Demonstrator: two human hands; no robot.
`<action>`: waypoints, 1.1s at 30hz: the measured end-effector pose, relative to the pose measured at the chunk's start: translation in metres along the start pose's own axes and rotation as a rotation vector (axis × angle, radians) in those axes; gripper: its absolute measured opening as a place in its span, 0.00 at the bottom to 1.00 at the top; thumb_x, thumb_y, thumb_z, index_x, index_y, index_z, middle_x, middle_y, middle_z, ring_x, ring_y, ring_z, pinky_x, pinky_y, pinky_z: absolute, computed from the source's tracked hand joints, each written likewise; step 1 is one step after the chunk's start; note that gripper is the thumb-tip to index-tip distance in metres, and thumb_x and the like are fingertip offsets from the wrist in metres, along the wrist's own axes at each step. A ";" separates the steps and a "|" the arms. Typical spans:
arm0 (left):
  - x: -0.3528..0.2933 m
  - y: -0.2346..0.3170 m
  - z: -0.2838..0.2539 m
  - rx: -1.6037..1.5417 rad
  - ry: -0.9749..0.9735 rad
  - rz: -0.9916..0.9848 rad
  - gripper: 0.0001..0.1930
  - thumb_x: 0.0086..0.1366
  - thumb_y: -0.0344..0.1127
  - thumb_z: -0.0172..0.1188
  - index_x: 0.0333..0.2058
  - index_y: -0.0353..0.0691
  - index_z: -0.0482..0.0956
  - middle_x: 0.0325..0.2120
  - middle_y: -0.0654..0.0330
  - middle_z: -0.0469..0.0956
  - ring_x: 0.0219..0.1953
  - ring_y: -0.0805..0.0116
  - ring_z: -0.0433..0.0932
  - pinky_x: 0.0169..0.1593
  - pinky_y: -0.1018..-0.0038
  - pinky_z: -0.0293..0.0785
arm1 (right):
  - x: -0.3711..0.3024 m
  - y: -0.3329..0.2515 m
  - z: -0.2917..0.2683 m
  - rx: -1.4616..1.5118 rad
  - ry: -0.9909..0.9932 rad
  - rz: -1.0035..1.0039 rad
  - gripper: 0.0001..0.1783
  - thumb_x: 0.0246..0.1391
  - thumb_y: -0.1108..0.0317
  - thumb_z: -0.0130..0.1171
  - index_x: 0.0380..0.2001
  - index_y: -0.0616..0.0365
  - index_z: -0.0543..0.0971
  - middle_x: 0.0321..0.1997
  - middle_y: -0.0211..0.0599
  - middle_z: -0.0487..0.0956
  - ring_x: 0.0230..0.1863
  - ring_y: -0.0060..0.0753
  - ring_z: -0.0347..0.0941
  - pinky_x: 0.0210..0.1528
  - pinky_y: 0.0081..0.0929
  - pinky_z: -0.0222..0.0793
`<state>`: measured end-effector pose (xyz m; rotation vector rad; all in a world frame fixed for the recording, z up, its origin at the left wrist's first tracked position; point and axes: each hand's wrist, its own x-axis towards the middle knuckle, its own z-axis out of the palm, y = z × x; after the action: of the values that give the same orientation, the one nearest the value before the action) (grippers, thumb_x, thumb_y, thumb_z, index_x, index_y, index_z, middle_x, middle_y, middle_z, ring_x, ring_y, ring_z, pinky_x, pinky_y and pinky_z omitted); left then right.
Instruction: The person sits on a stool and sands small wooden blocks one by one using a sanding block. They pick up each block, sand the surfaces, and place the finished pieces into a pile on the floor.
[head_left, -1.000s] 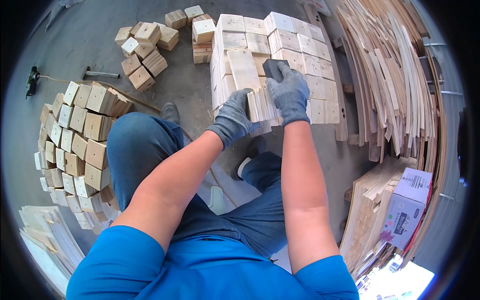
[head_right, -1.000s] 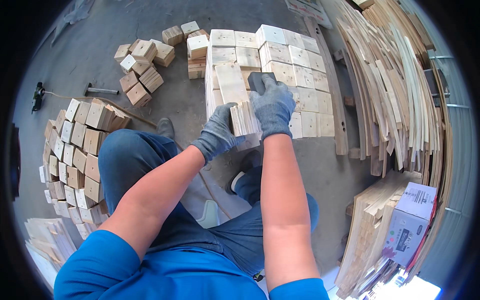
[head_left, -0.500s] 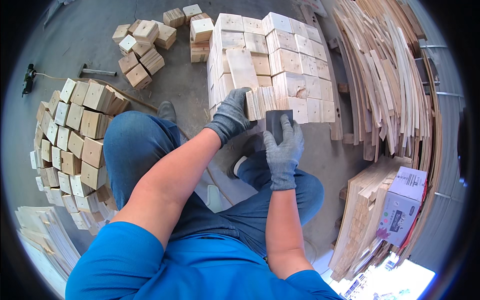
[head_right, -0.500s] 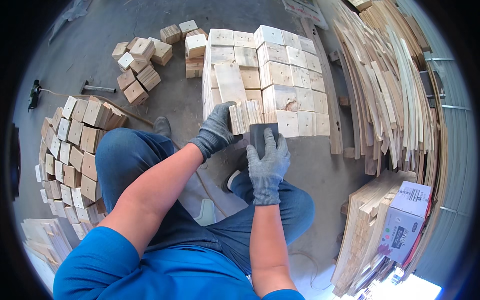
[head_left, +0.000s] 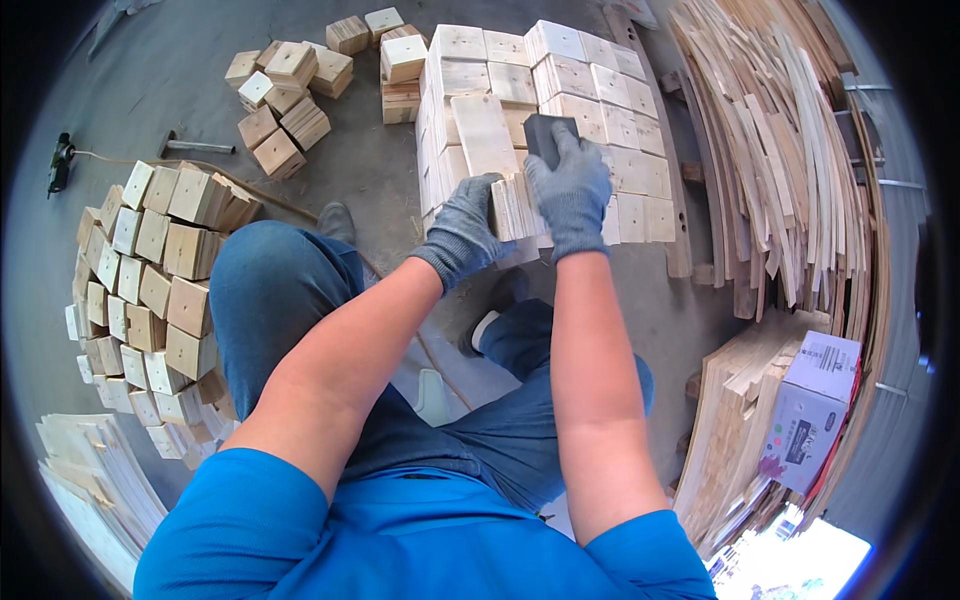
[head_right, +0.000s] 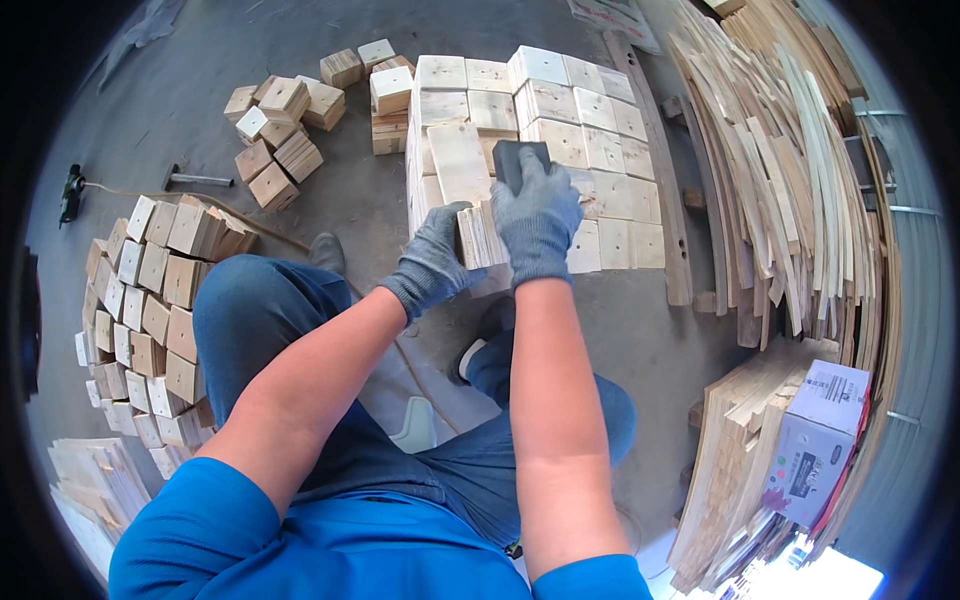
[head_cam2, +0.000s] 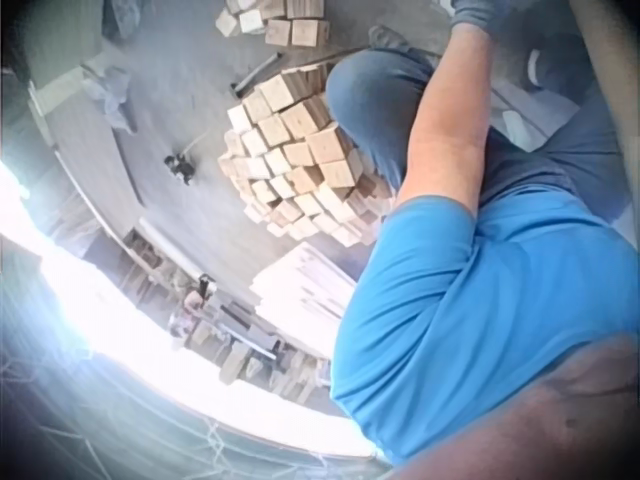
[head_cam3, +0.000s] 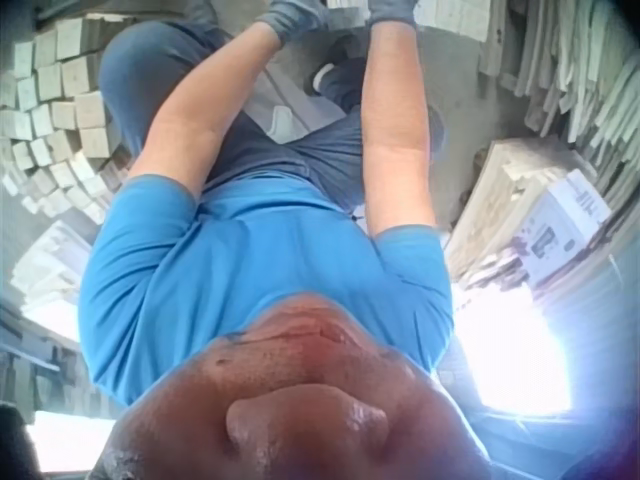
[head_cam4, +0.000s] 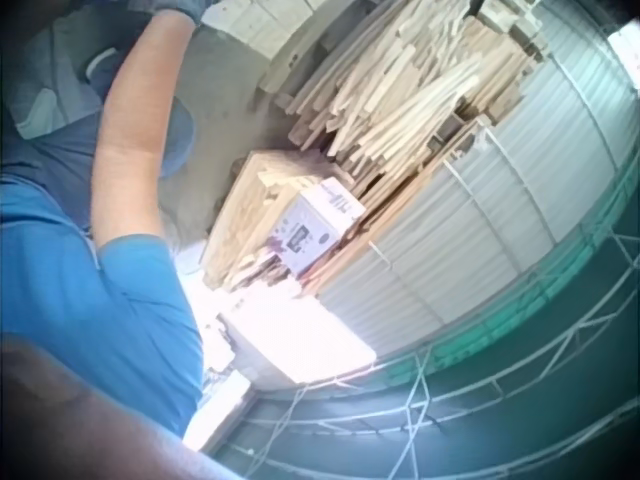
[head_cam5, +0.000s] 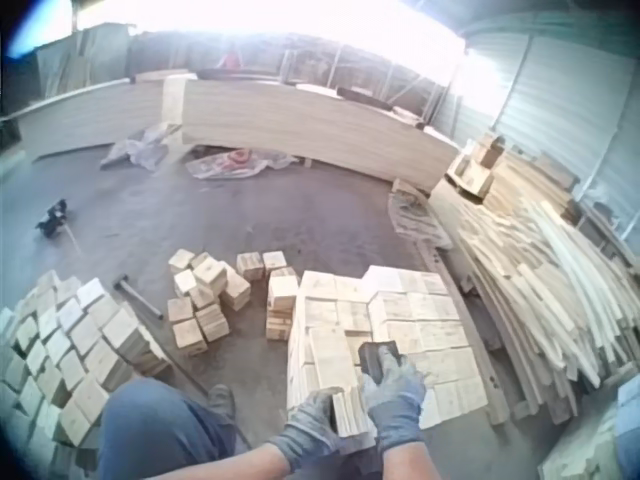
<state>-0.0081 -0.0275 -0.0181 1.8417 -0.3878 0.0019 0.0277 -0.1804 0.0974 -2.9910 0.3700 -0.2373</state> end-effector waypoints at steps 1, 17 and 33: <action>0.001 -0.002 -0.001 -0.005 0.002 0.006 0.49 0.43 0.44 0.84 0.63 0.39 0.71 0.54 0.43 0.75 0.59 0.40 0.76 0.68 0.57 0.74 | -0.012 0.000 0.000 0.026 0.016 -0.001 0.39 0.54 0.49 0.74 0.69 0.42 0.79 0.66 0.56 0.77 0.64 0.62 0.76 0.66 0.57 0.72; 0.002 -0.014 -0.001 0.079 -0.023 0.010 0.47 0.49 0.45 0.82 0.65 0.39 0.70 0.58 0.43 0.74 0.62 0.40 0.73 0.69 0.56 0.72 | -0.104 -0.018 -0.010 0.078 0.030 -0.092 0.39 0.52 0.52 0.75 0.68 0.44 0.79 0.69 0.58 0.73 0.64 0.65 0.73 0.66 0.59 0.70; 0.011 -0.024 0.000 0.067 -0.114 0.101 0.42 0.53 0.36 0.82 0.64 0.40 0.70 0.58 0.54 0.78 0.60 0.62 0.79 0.65 0.64 0.77 | -0.140 -0.015 -0.025 0.138 0.007 -0.084 0.41 0.52 0.53 0.76 0.70 0.43 0.77 0.71 0.56 0.71 0.65 0.63 0.72 0.65 0.59 0.69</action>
<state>0.0082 -0.0247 -0.0379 1.8912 -0.5665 -0.0216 -0.1074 -0.1328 0.1039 -2.8737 0.2192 -0.2691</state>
